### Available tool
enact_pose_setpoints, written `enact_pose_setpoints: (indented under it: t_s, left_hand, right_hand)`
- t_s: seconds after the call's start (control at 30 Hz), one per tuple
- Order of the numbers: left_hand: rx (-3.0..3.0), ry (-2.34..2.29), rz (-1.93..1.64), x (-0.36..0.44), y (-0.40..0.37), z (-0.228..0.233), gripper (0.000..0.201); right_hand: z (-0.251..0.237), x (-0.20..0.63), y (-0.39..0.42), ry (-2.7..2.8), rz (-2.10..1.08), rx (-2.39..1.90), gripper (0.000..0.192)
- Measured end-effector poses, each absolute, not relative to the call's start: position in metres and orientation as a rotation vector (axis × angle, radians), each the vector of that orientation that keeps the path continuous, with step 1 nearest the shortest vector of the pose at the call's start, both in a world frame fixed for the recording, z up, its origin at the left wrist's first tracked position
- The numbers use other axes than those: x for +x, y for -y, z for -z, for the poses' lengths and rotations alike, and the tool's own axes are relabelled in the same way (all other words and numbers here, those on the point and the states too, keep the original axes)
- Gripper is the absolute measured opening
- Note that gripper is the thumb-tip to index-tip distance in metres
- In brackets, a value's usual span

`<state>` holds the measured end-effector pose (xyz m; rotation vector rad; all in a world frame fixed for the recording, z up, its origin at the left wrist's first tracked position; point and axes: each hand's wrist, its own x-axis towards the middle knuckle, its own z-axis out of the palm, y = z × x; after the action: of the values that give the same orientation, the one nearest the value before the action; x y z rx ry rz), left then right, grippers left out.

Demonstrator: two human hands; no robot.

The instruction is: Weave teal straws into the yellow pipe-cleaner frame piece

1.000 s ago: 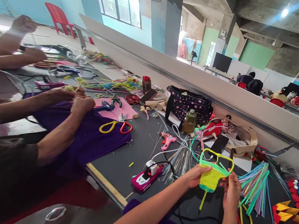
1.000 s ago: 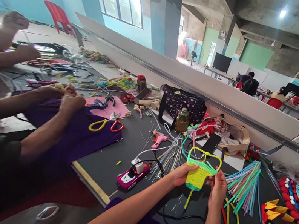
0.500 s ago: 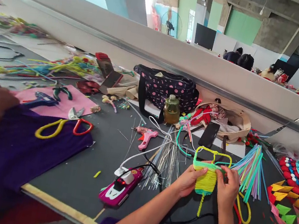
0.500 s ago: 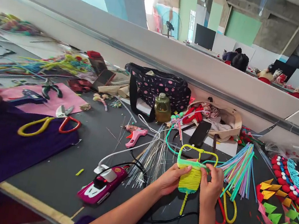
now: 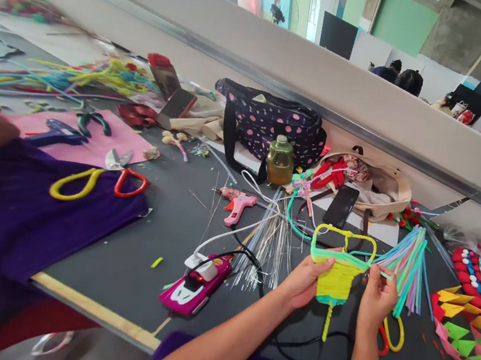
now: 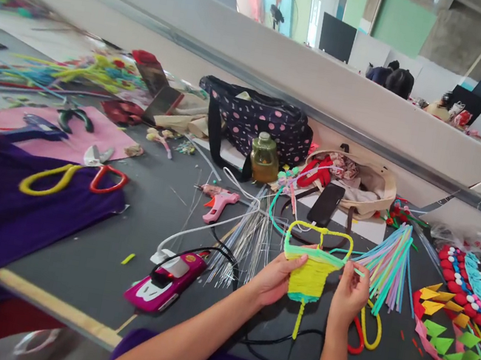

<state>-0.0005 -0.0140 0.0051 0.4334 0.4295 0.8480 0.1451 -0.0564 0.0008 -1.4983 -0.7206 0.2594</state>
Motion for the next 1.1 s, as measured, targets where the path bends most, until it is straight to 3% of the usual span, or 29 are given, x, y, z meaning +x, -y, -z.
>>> enact_pose_setpoints:
  t_s: [0.33, 0.8, 0.93, 1.1]
  left_hand:
    - [0.345, -0.336, -0.693, 0.0, 0.007, 0.004, 0.042]
    - [0.372, -0.305, -0.669, 0.001, 0.012, -0.001, 0.041]
    - [0.383, -0.347, -0.75, 0.001, 0.012, 0.0, 0.045]
    - [0.404, -0.426, -0.857, 0.004, 0.015, -0.002, 0.051]
  right_hand:
    - [-0.005, 0.148, 0.053, 0.493, -0.508, -1.222, 0.029]
    - [0.006, 0.159, 0.055, 0.413, -0.963, -1.108, 0.035]
    - [0.002, 0.153, 0.054, 0.385, -0.864, -1.119, 0.036]
    - [-0.004, 0.145, 0.056, 0.467, -0.336, -1.276, 0.034]
